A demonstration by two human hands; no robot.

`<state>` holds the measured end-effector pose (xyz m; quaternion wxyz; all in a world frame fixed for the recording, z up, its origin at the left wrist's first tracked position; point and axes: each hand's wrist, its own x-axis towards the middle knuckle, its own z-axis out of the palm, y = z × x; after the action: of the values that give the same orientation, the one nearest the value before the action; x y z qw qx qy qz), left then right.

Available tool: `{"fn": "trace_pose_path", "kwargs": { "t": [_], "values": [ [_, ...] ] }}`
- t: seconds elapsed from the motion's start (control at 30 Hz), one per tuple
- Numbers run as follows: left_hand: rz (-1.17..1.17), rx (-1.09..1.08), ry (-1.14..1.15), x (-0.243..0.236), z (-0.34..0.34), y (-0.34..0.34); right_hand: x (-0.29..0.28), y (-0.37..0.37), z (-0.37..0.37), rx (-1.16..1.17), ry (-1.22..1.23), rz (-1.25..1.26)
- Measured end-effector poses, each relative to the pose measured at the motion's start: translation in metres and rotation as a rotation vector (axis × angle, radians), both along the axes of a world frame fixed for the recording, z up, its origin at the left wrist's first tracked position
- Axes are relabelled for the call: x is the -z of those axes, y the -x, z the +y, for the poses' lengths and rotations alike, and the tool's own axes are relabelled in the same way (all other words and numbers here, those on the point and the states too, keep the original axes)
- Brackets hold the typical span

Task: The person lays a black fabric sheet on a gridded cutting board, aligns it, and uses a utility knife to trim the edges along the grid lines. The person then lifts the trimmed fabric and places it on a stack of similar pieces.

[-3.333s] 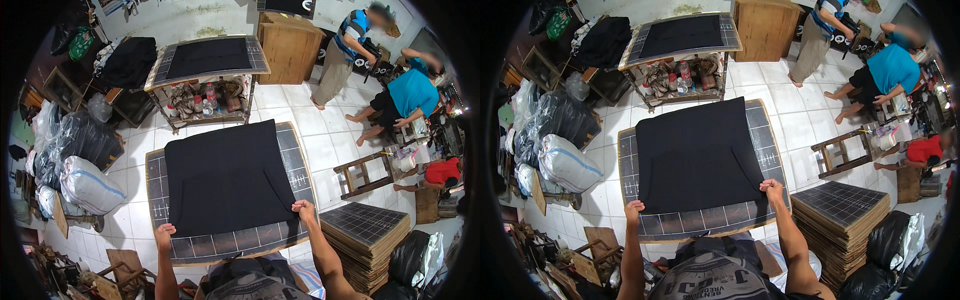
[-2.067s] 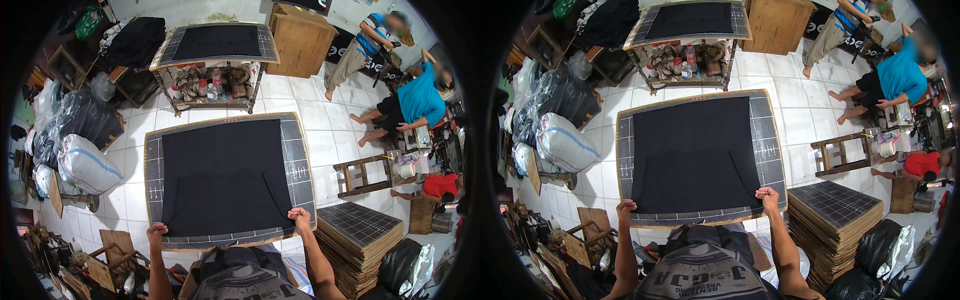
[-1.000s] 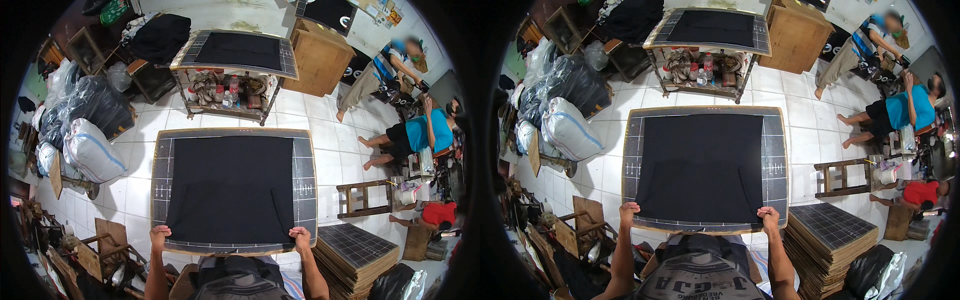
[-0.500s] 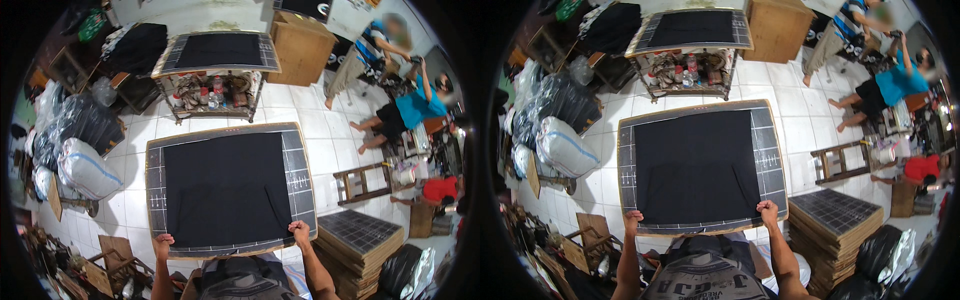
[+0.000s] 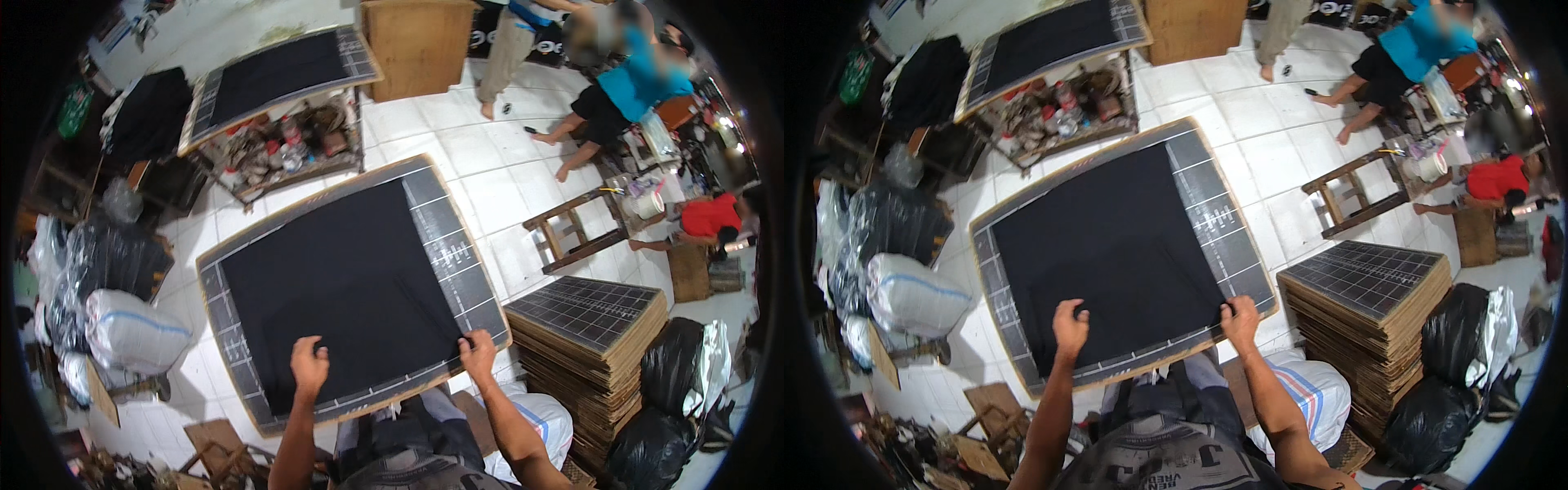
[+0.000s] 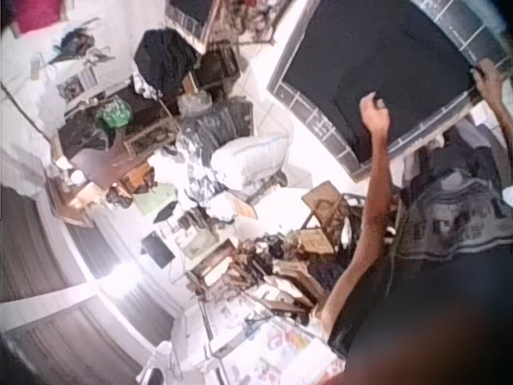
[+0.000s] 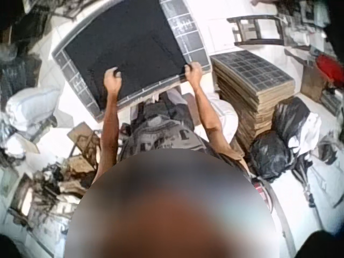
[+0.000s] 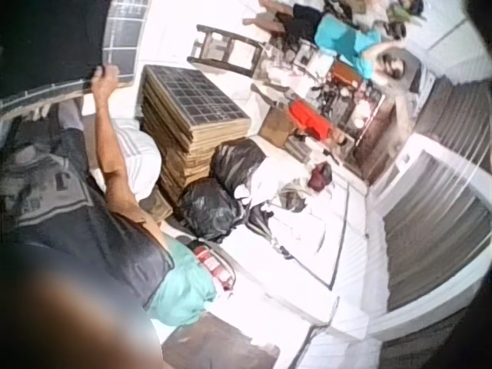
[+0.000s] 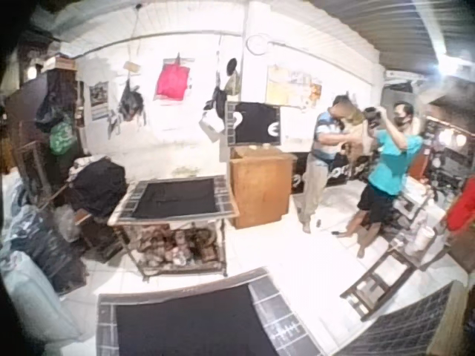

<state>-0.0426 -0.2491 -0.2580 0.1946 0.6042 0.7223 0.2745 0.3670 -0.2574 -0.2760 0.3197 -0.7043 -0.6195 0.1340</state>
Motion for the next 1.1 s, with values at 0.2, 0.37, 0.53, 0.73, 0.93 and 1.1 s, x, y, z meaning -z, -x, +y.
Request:
{"fn": "trace_pose_path", "kwargs": {
  "t": [0.2, 0.37, 0.53, 0.73, 0.93, 1.1],
  "values": [
    [0.011, 0.063, -0.053, 0.007, 0.108, -0.061, -0.018, 0.061, 0.056, -0.246, -0.059, -0.039],
    [0.245, -0.334, 0.24, 0.028, 0.056, 0.09, -0.011, 0.104, 0.132, -0.3, 0.133, -0.056],
    [0.176, -0.275, 0.275, 0.052, 0.023, 0.155, 0.0, 0.107, 0.154, -0.373, 0.08, -0.047],
    [0.224, -0.173, 0.025, 0.02, -0.025, 0.117, -0.011, 0.067, 0.1, -0.441, 0.207, 0.219],
    [-0.011, 0.103, 0.204, -0.02, -0.171, 0.067, -0.024, 0.011, -0.023, -0.367, 0.394, 0.276],
    [0.132, 0.306, 0.454, 0.003, -0.257, 0.064, -0.011, -0.013, -0.095, -0.573, 0.483, -0.146]
  ]
}}
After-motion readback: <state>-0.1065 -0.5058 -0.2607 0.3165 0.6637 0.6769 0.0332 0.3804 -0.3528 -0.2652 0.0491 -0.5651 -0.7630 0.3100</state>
